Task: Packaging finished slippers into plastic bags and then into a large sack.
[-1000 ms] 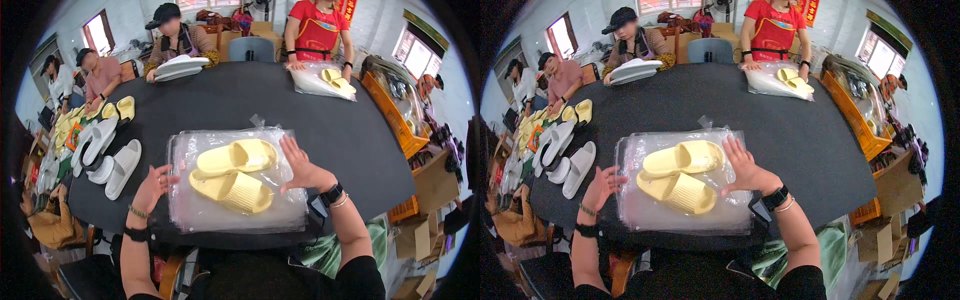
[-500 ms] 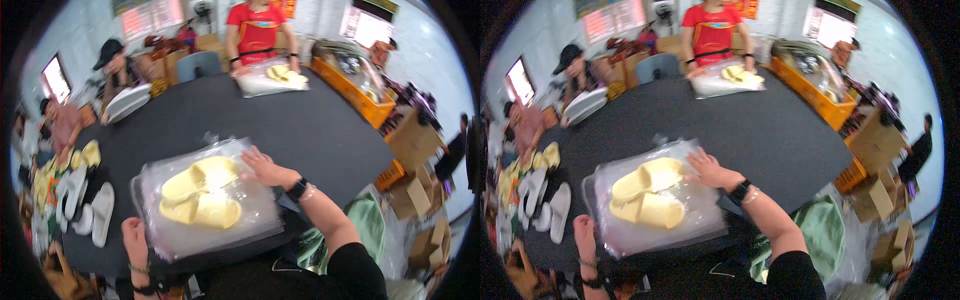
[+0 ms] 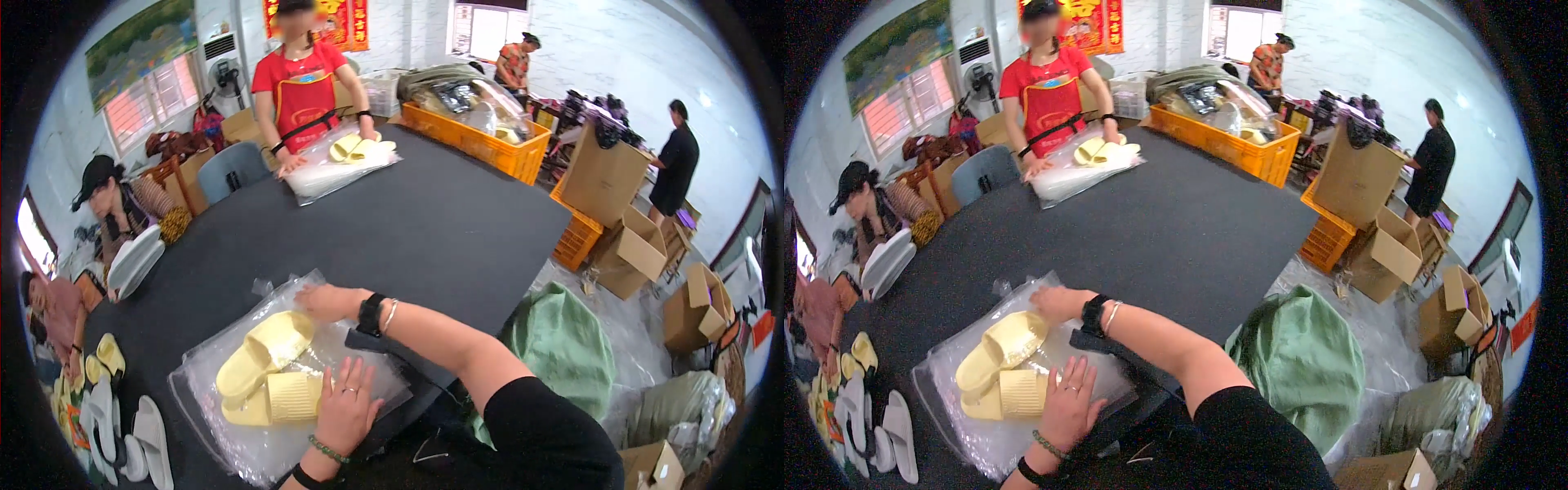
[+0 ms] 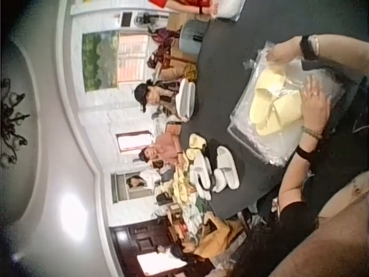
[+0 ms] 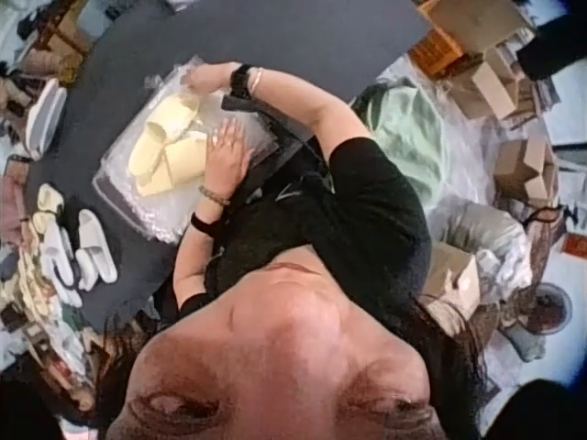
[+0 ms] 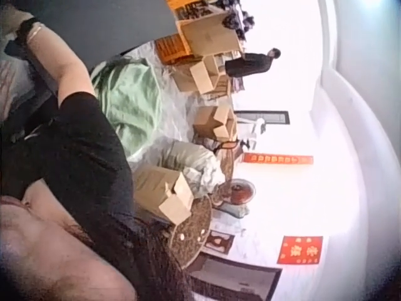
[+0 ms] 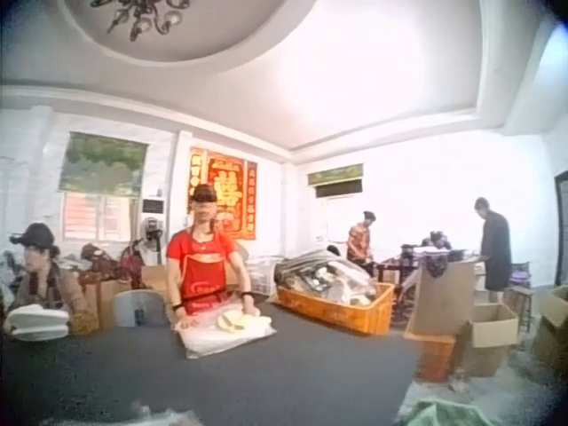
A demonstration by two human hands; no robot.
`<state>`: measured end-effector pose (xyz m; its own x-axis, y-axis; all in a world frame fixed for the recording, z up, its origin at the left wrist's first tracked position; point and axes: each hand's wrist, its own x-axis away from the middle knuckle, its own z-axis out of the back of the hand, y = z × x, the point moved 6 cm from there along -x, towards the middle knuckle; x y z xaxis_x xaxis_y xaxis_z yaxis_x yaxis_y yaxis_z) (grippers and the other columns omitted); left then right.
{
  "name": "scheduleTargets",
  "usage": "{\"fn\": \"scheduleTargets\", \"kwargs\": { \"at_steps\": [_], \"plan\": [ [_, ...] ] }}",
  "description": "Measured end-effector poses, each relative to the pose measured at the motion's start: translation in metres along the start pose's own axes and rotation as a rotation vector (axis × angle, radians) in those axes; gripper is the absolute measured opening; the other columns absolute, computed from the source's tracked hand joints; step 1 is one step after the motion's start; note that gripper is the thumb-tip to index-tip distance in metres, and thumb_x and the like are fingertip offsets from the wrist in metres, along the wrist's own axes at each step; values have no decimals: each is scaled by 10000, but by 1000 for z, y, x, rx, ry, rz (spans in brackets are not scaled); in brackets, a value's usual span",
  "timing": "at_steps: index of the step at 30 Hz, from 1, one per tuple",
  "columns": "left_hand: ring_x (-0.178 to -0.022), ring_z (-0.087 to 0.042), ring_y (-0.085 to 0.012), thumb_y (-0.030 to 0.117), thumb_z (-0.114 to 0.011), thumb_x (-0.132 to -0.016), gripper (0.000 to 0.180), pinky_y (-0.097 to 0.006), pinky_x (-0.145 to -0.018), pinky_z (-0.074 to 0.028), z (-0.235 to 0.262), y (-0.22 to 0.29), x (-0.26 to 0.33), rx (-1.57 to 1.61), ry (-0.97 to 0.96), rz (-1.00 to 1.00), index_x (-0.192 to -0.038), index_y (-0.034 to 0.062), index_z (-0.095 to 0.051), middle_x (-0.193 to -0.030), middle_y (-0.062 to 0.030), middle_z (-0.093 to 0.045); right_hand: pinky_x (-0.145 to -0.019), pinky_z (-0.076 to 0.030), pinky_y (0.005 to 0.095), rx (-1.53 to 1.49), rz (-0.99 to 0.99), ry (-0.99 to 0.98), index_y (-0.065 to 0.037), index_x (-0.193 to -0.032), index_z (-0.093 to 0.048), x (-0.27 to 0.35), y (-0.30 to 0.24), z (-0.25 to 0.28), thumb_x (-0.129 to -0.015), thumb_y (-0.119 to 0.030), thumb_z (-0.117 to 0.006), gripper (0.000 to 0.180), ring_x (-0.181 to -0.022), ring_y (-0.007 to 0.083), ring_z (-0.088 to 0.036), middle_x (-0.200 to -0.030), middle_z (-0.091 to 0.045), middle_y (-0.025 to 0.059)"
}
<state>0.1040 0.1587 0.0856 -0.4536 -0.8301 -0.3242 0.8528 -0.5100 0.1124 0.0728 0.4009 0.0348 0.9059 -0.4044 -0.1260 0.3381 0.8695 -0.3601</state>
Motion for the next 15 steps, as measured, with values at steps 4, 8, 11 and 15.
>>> {"fn": "scheduleTargets", "kwargs": {
  "at_steps": [4, 8, 11, 15],
  "plan": [
    [-1334, -425, -380, 364, -654, -861, 645, -564, -1112, -293, -40, 3, 7, 33, -166, 8, -1367, 11, -466, -1439, -199, -455, -1140, -330, 469, -89, -113, -142, -3, -1408, -441, -2, -3, -11, -1000, -339, -427, 529, -1418, 327, -346, -1477, -443, 165],
    [-1322, -434, -381, 378, -641, -868, 643, -584, -1099, -293, -52, 7, 12, 97, -111, 22, -1366, 10, -469, -1425, -191, -473, -1160, -286, 479, -94, -160, -205, -8, -1446, -388, 8, -1, -12, -1006, -371, -426, 571, -1450, 306, -291, -1515, -395, 151],
    [-1319, -438, -379, 367, -640, -871, 624, -595, -1088, -297, -49, 9, 13, 104, -88, 10, -1362, 19, -478, -1428, -181, -477, -1181, -240, 475, -37, -175, -126, -9, -1477, -334, 13, 1, -14, -1009, -398, -417, 614, -1472, 292, -244, -1539, -356, 151],
    [-1371, -379, -396, 360, -649, -870, 600, -632, -1121, -218, -25, 11, 19, 42, -98, -6, -1363, 50, -506, -1456, -184, -453, -1190, -221, 477, -58, -74, 55, 34, -1464, -338, 15, -10, -2, -992, -360, -483, 632, -1469, 353, -229, -1539, -328, 214]
  ]
}}
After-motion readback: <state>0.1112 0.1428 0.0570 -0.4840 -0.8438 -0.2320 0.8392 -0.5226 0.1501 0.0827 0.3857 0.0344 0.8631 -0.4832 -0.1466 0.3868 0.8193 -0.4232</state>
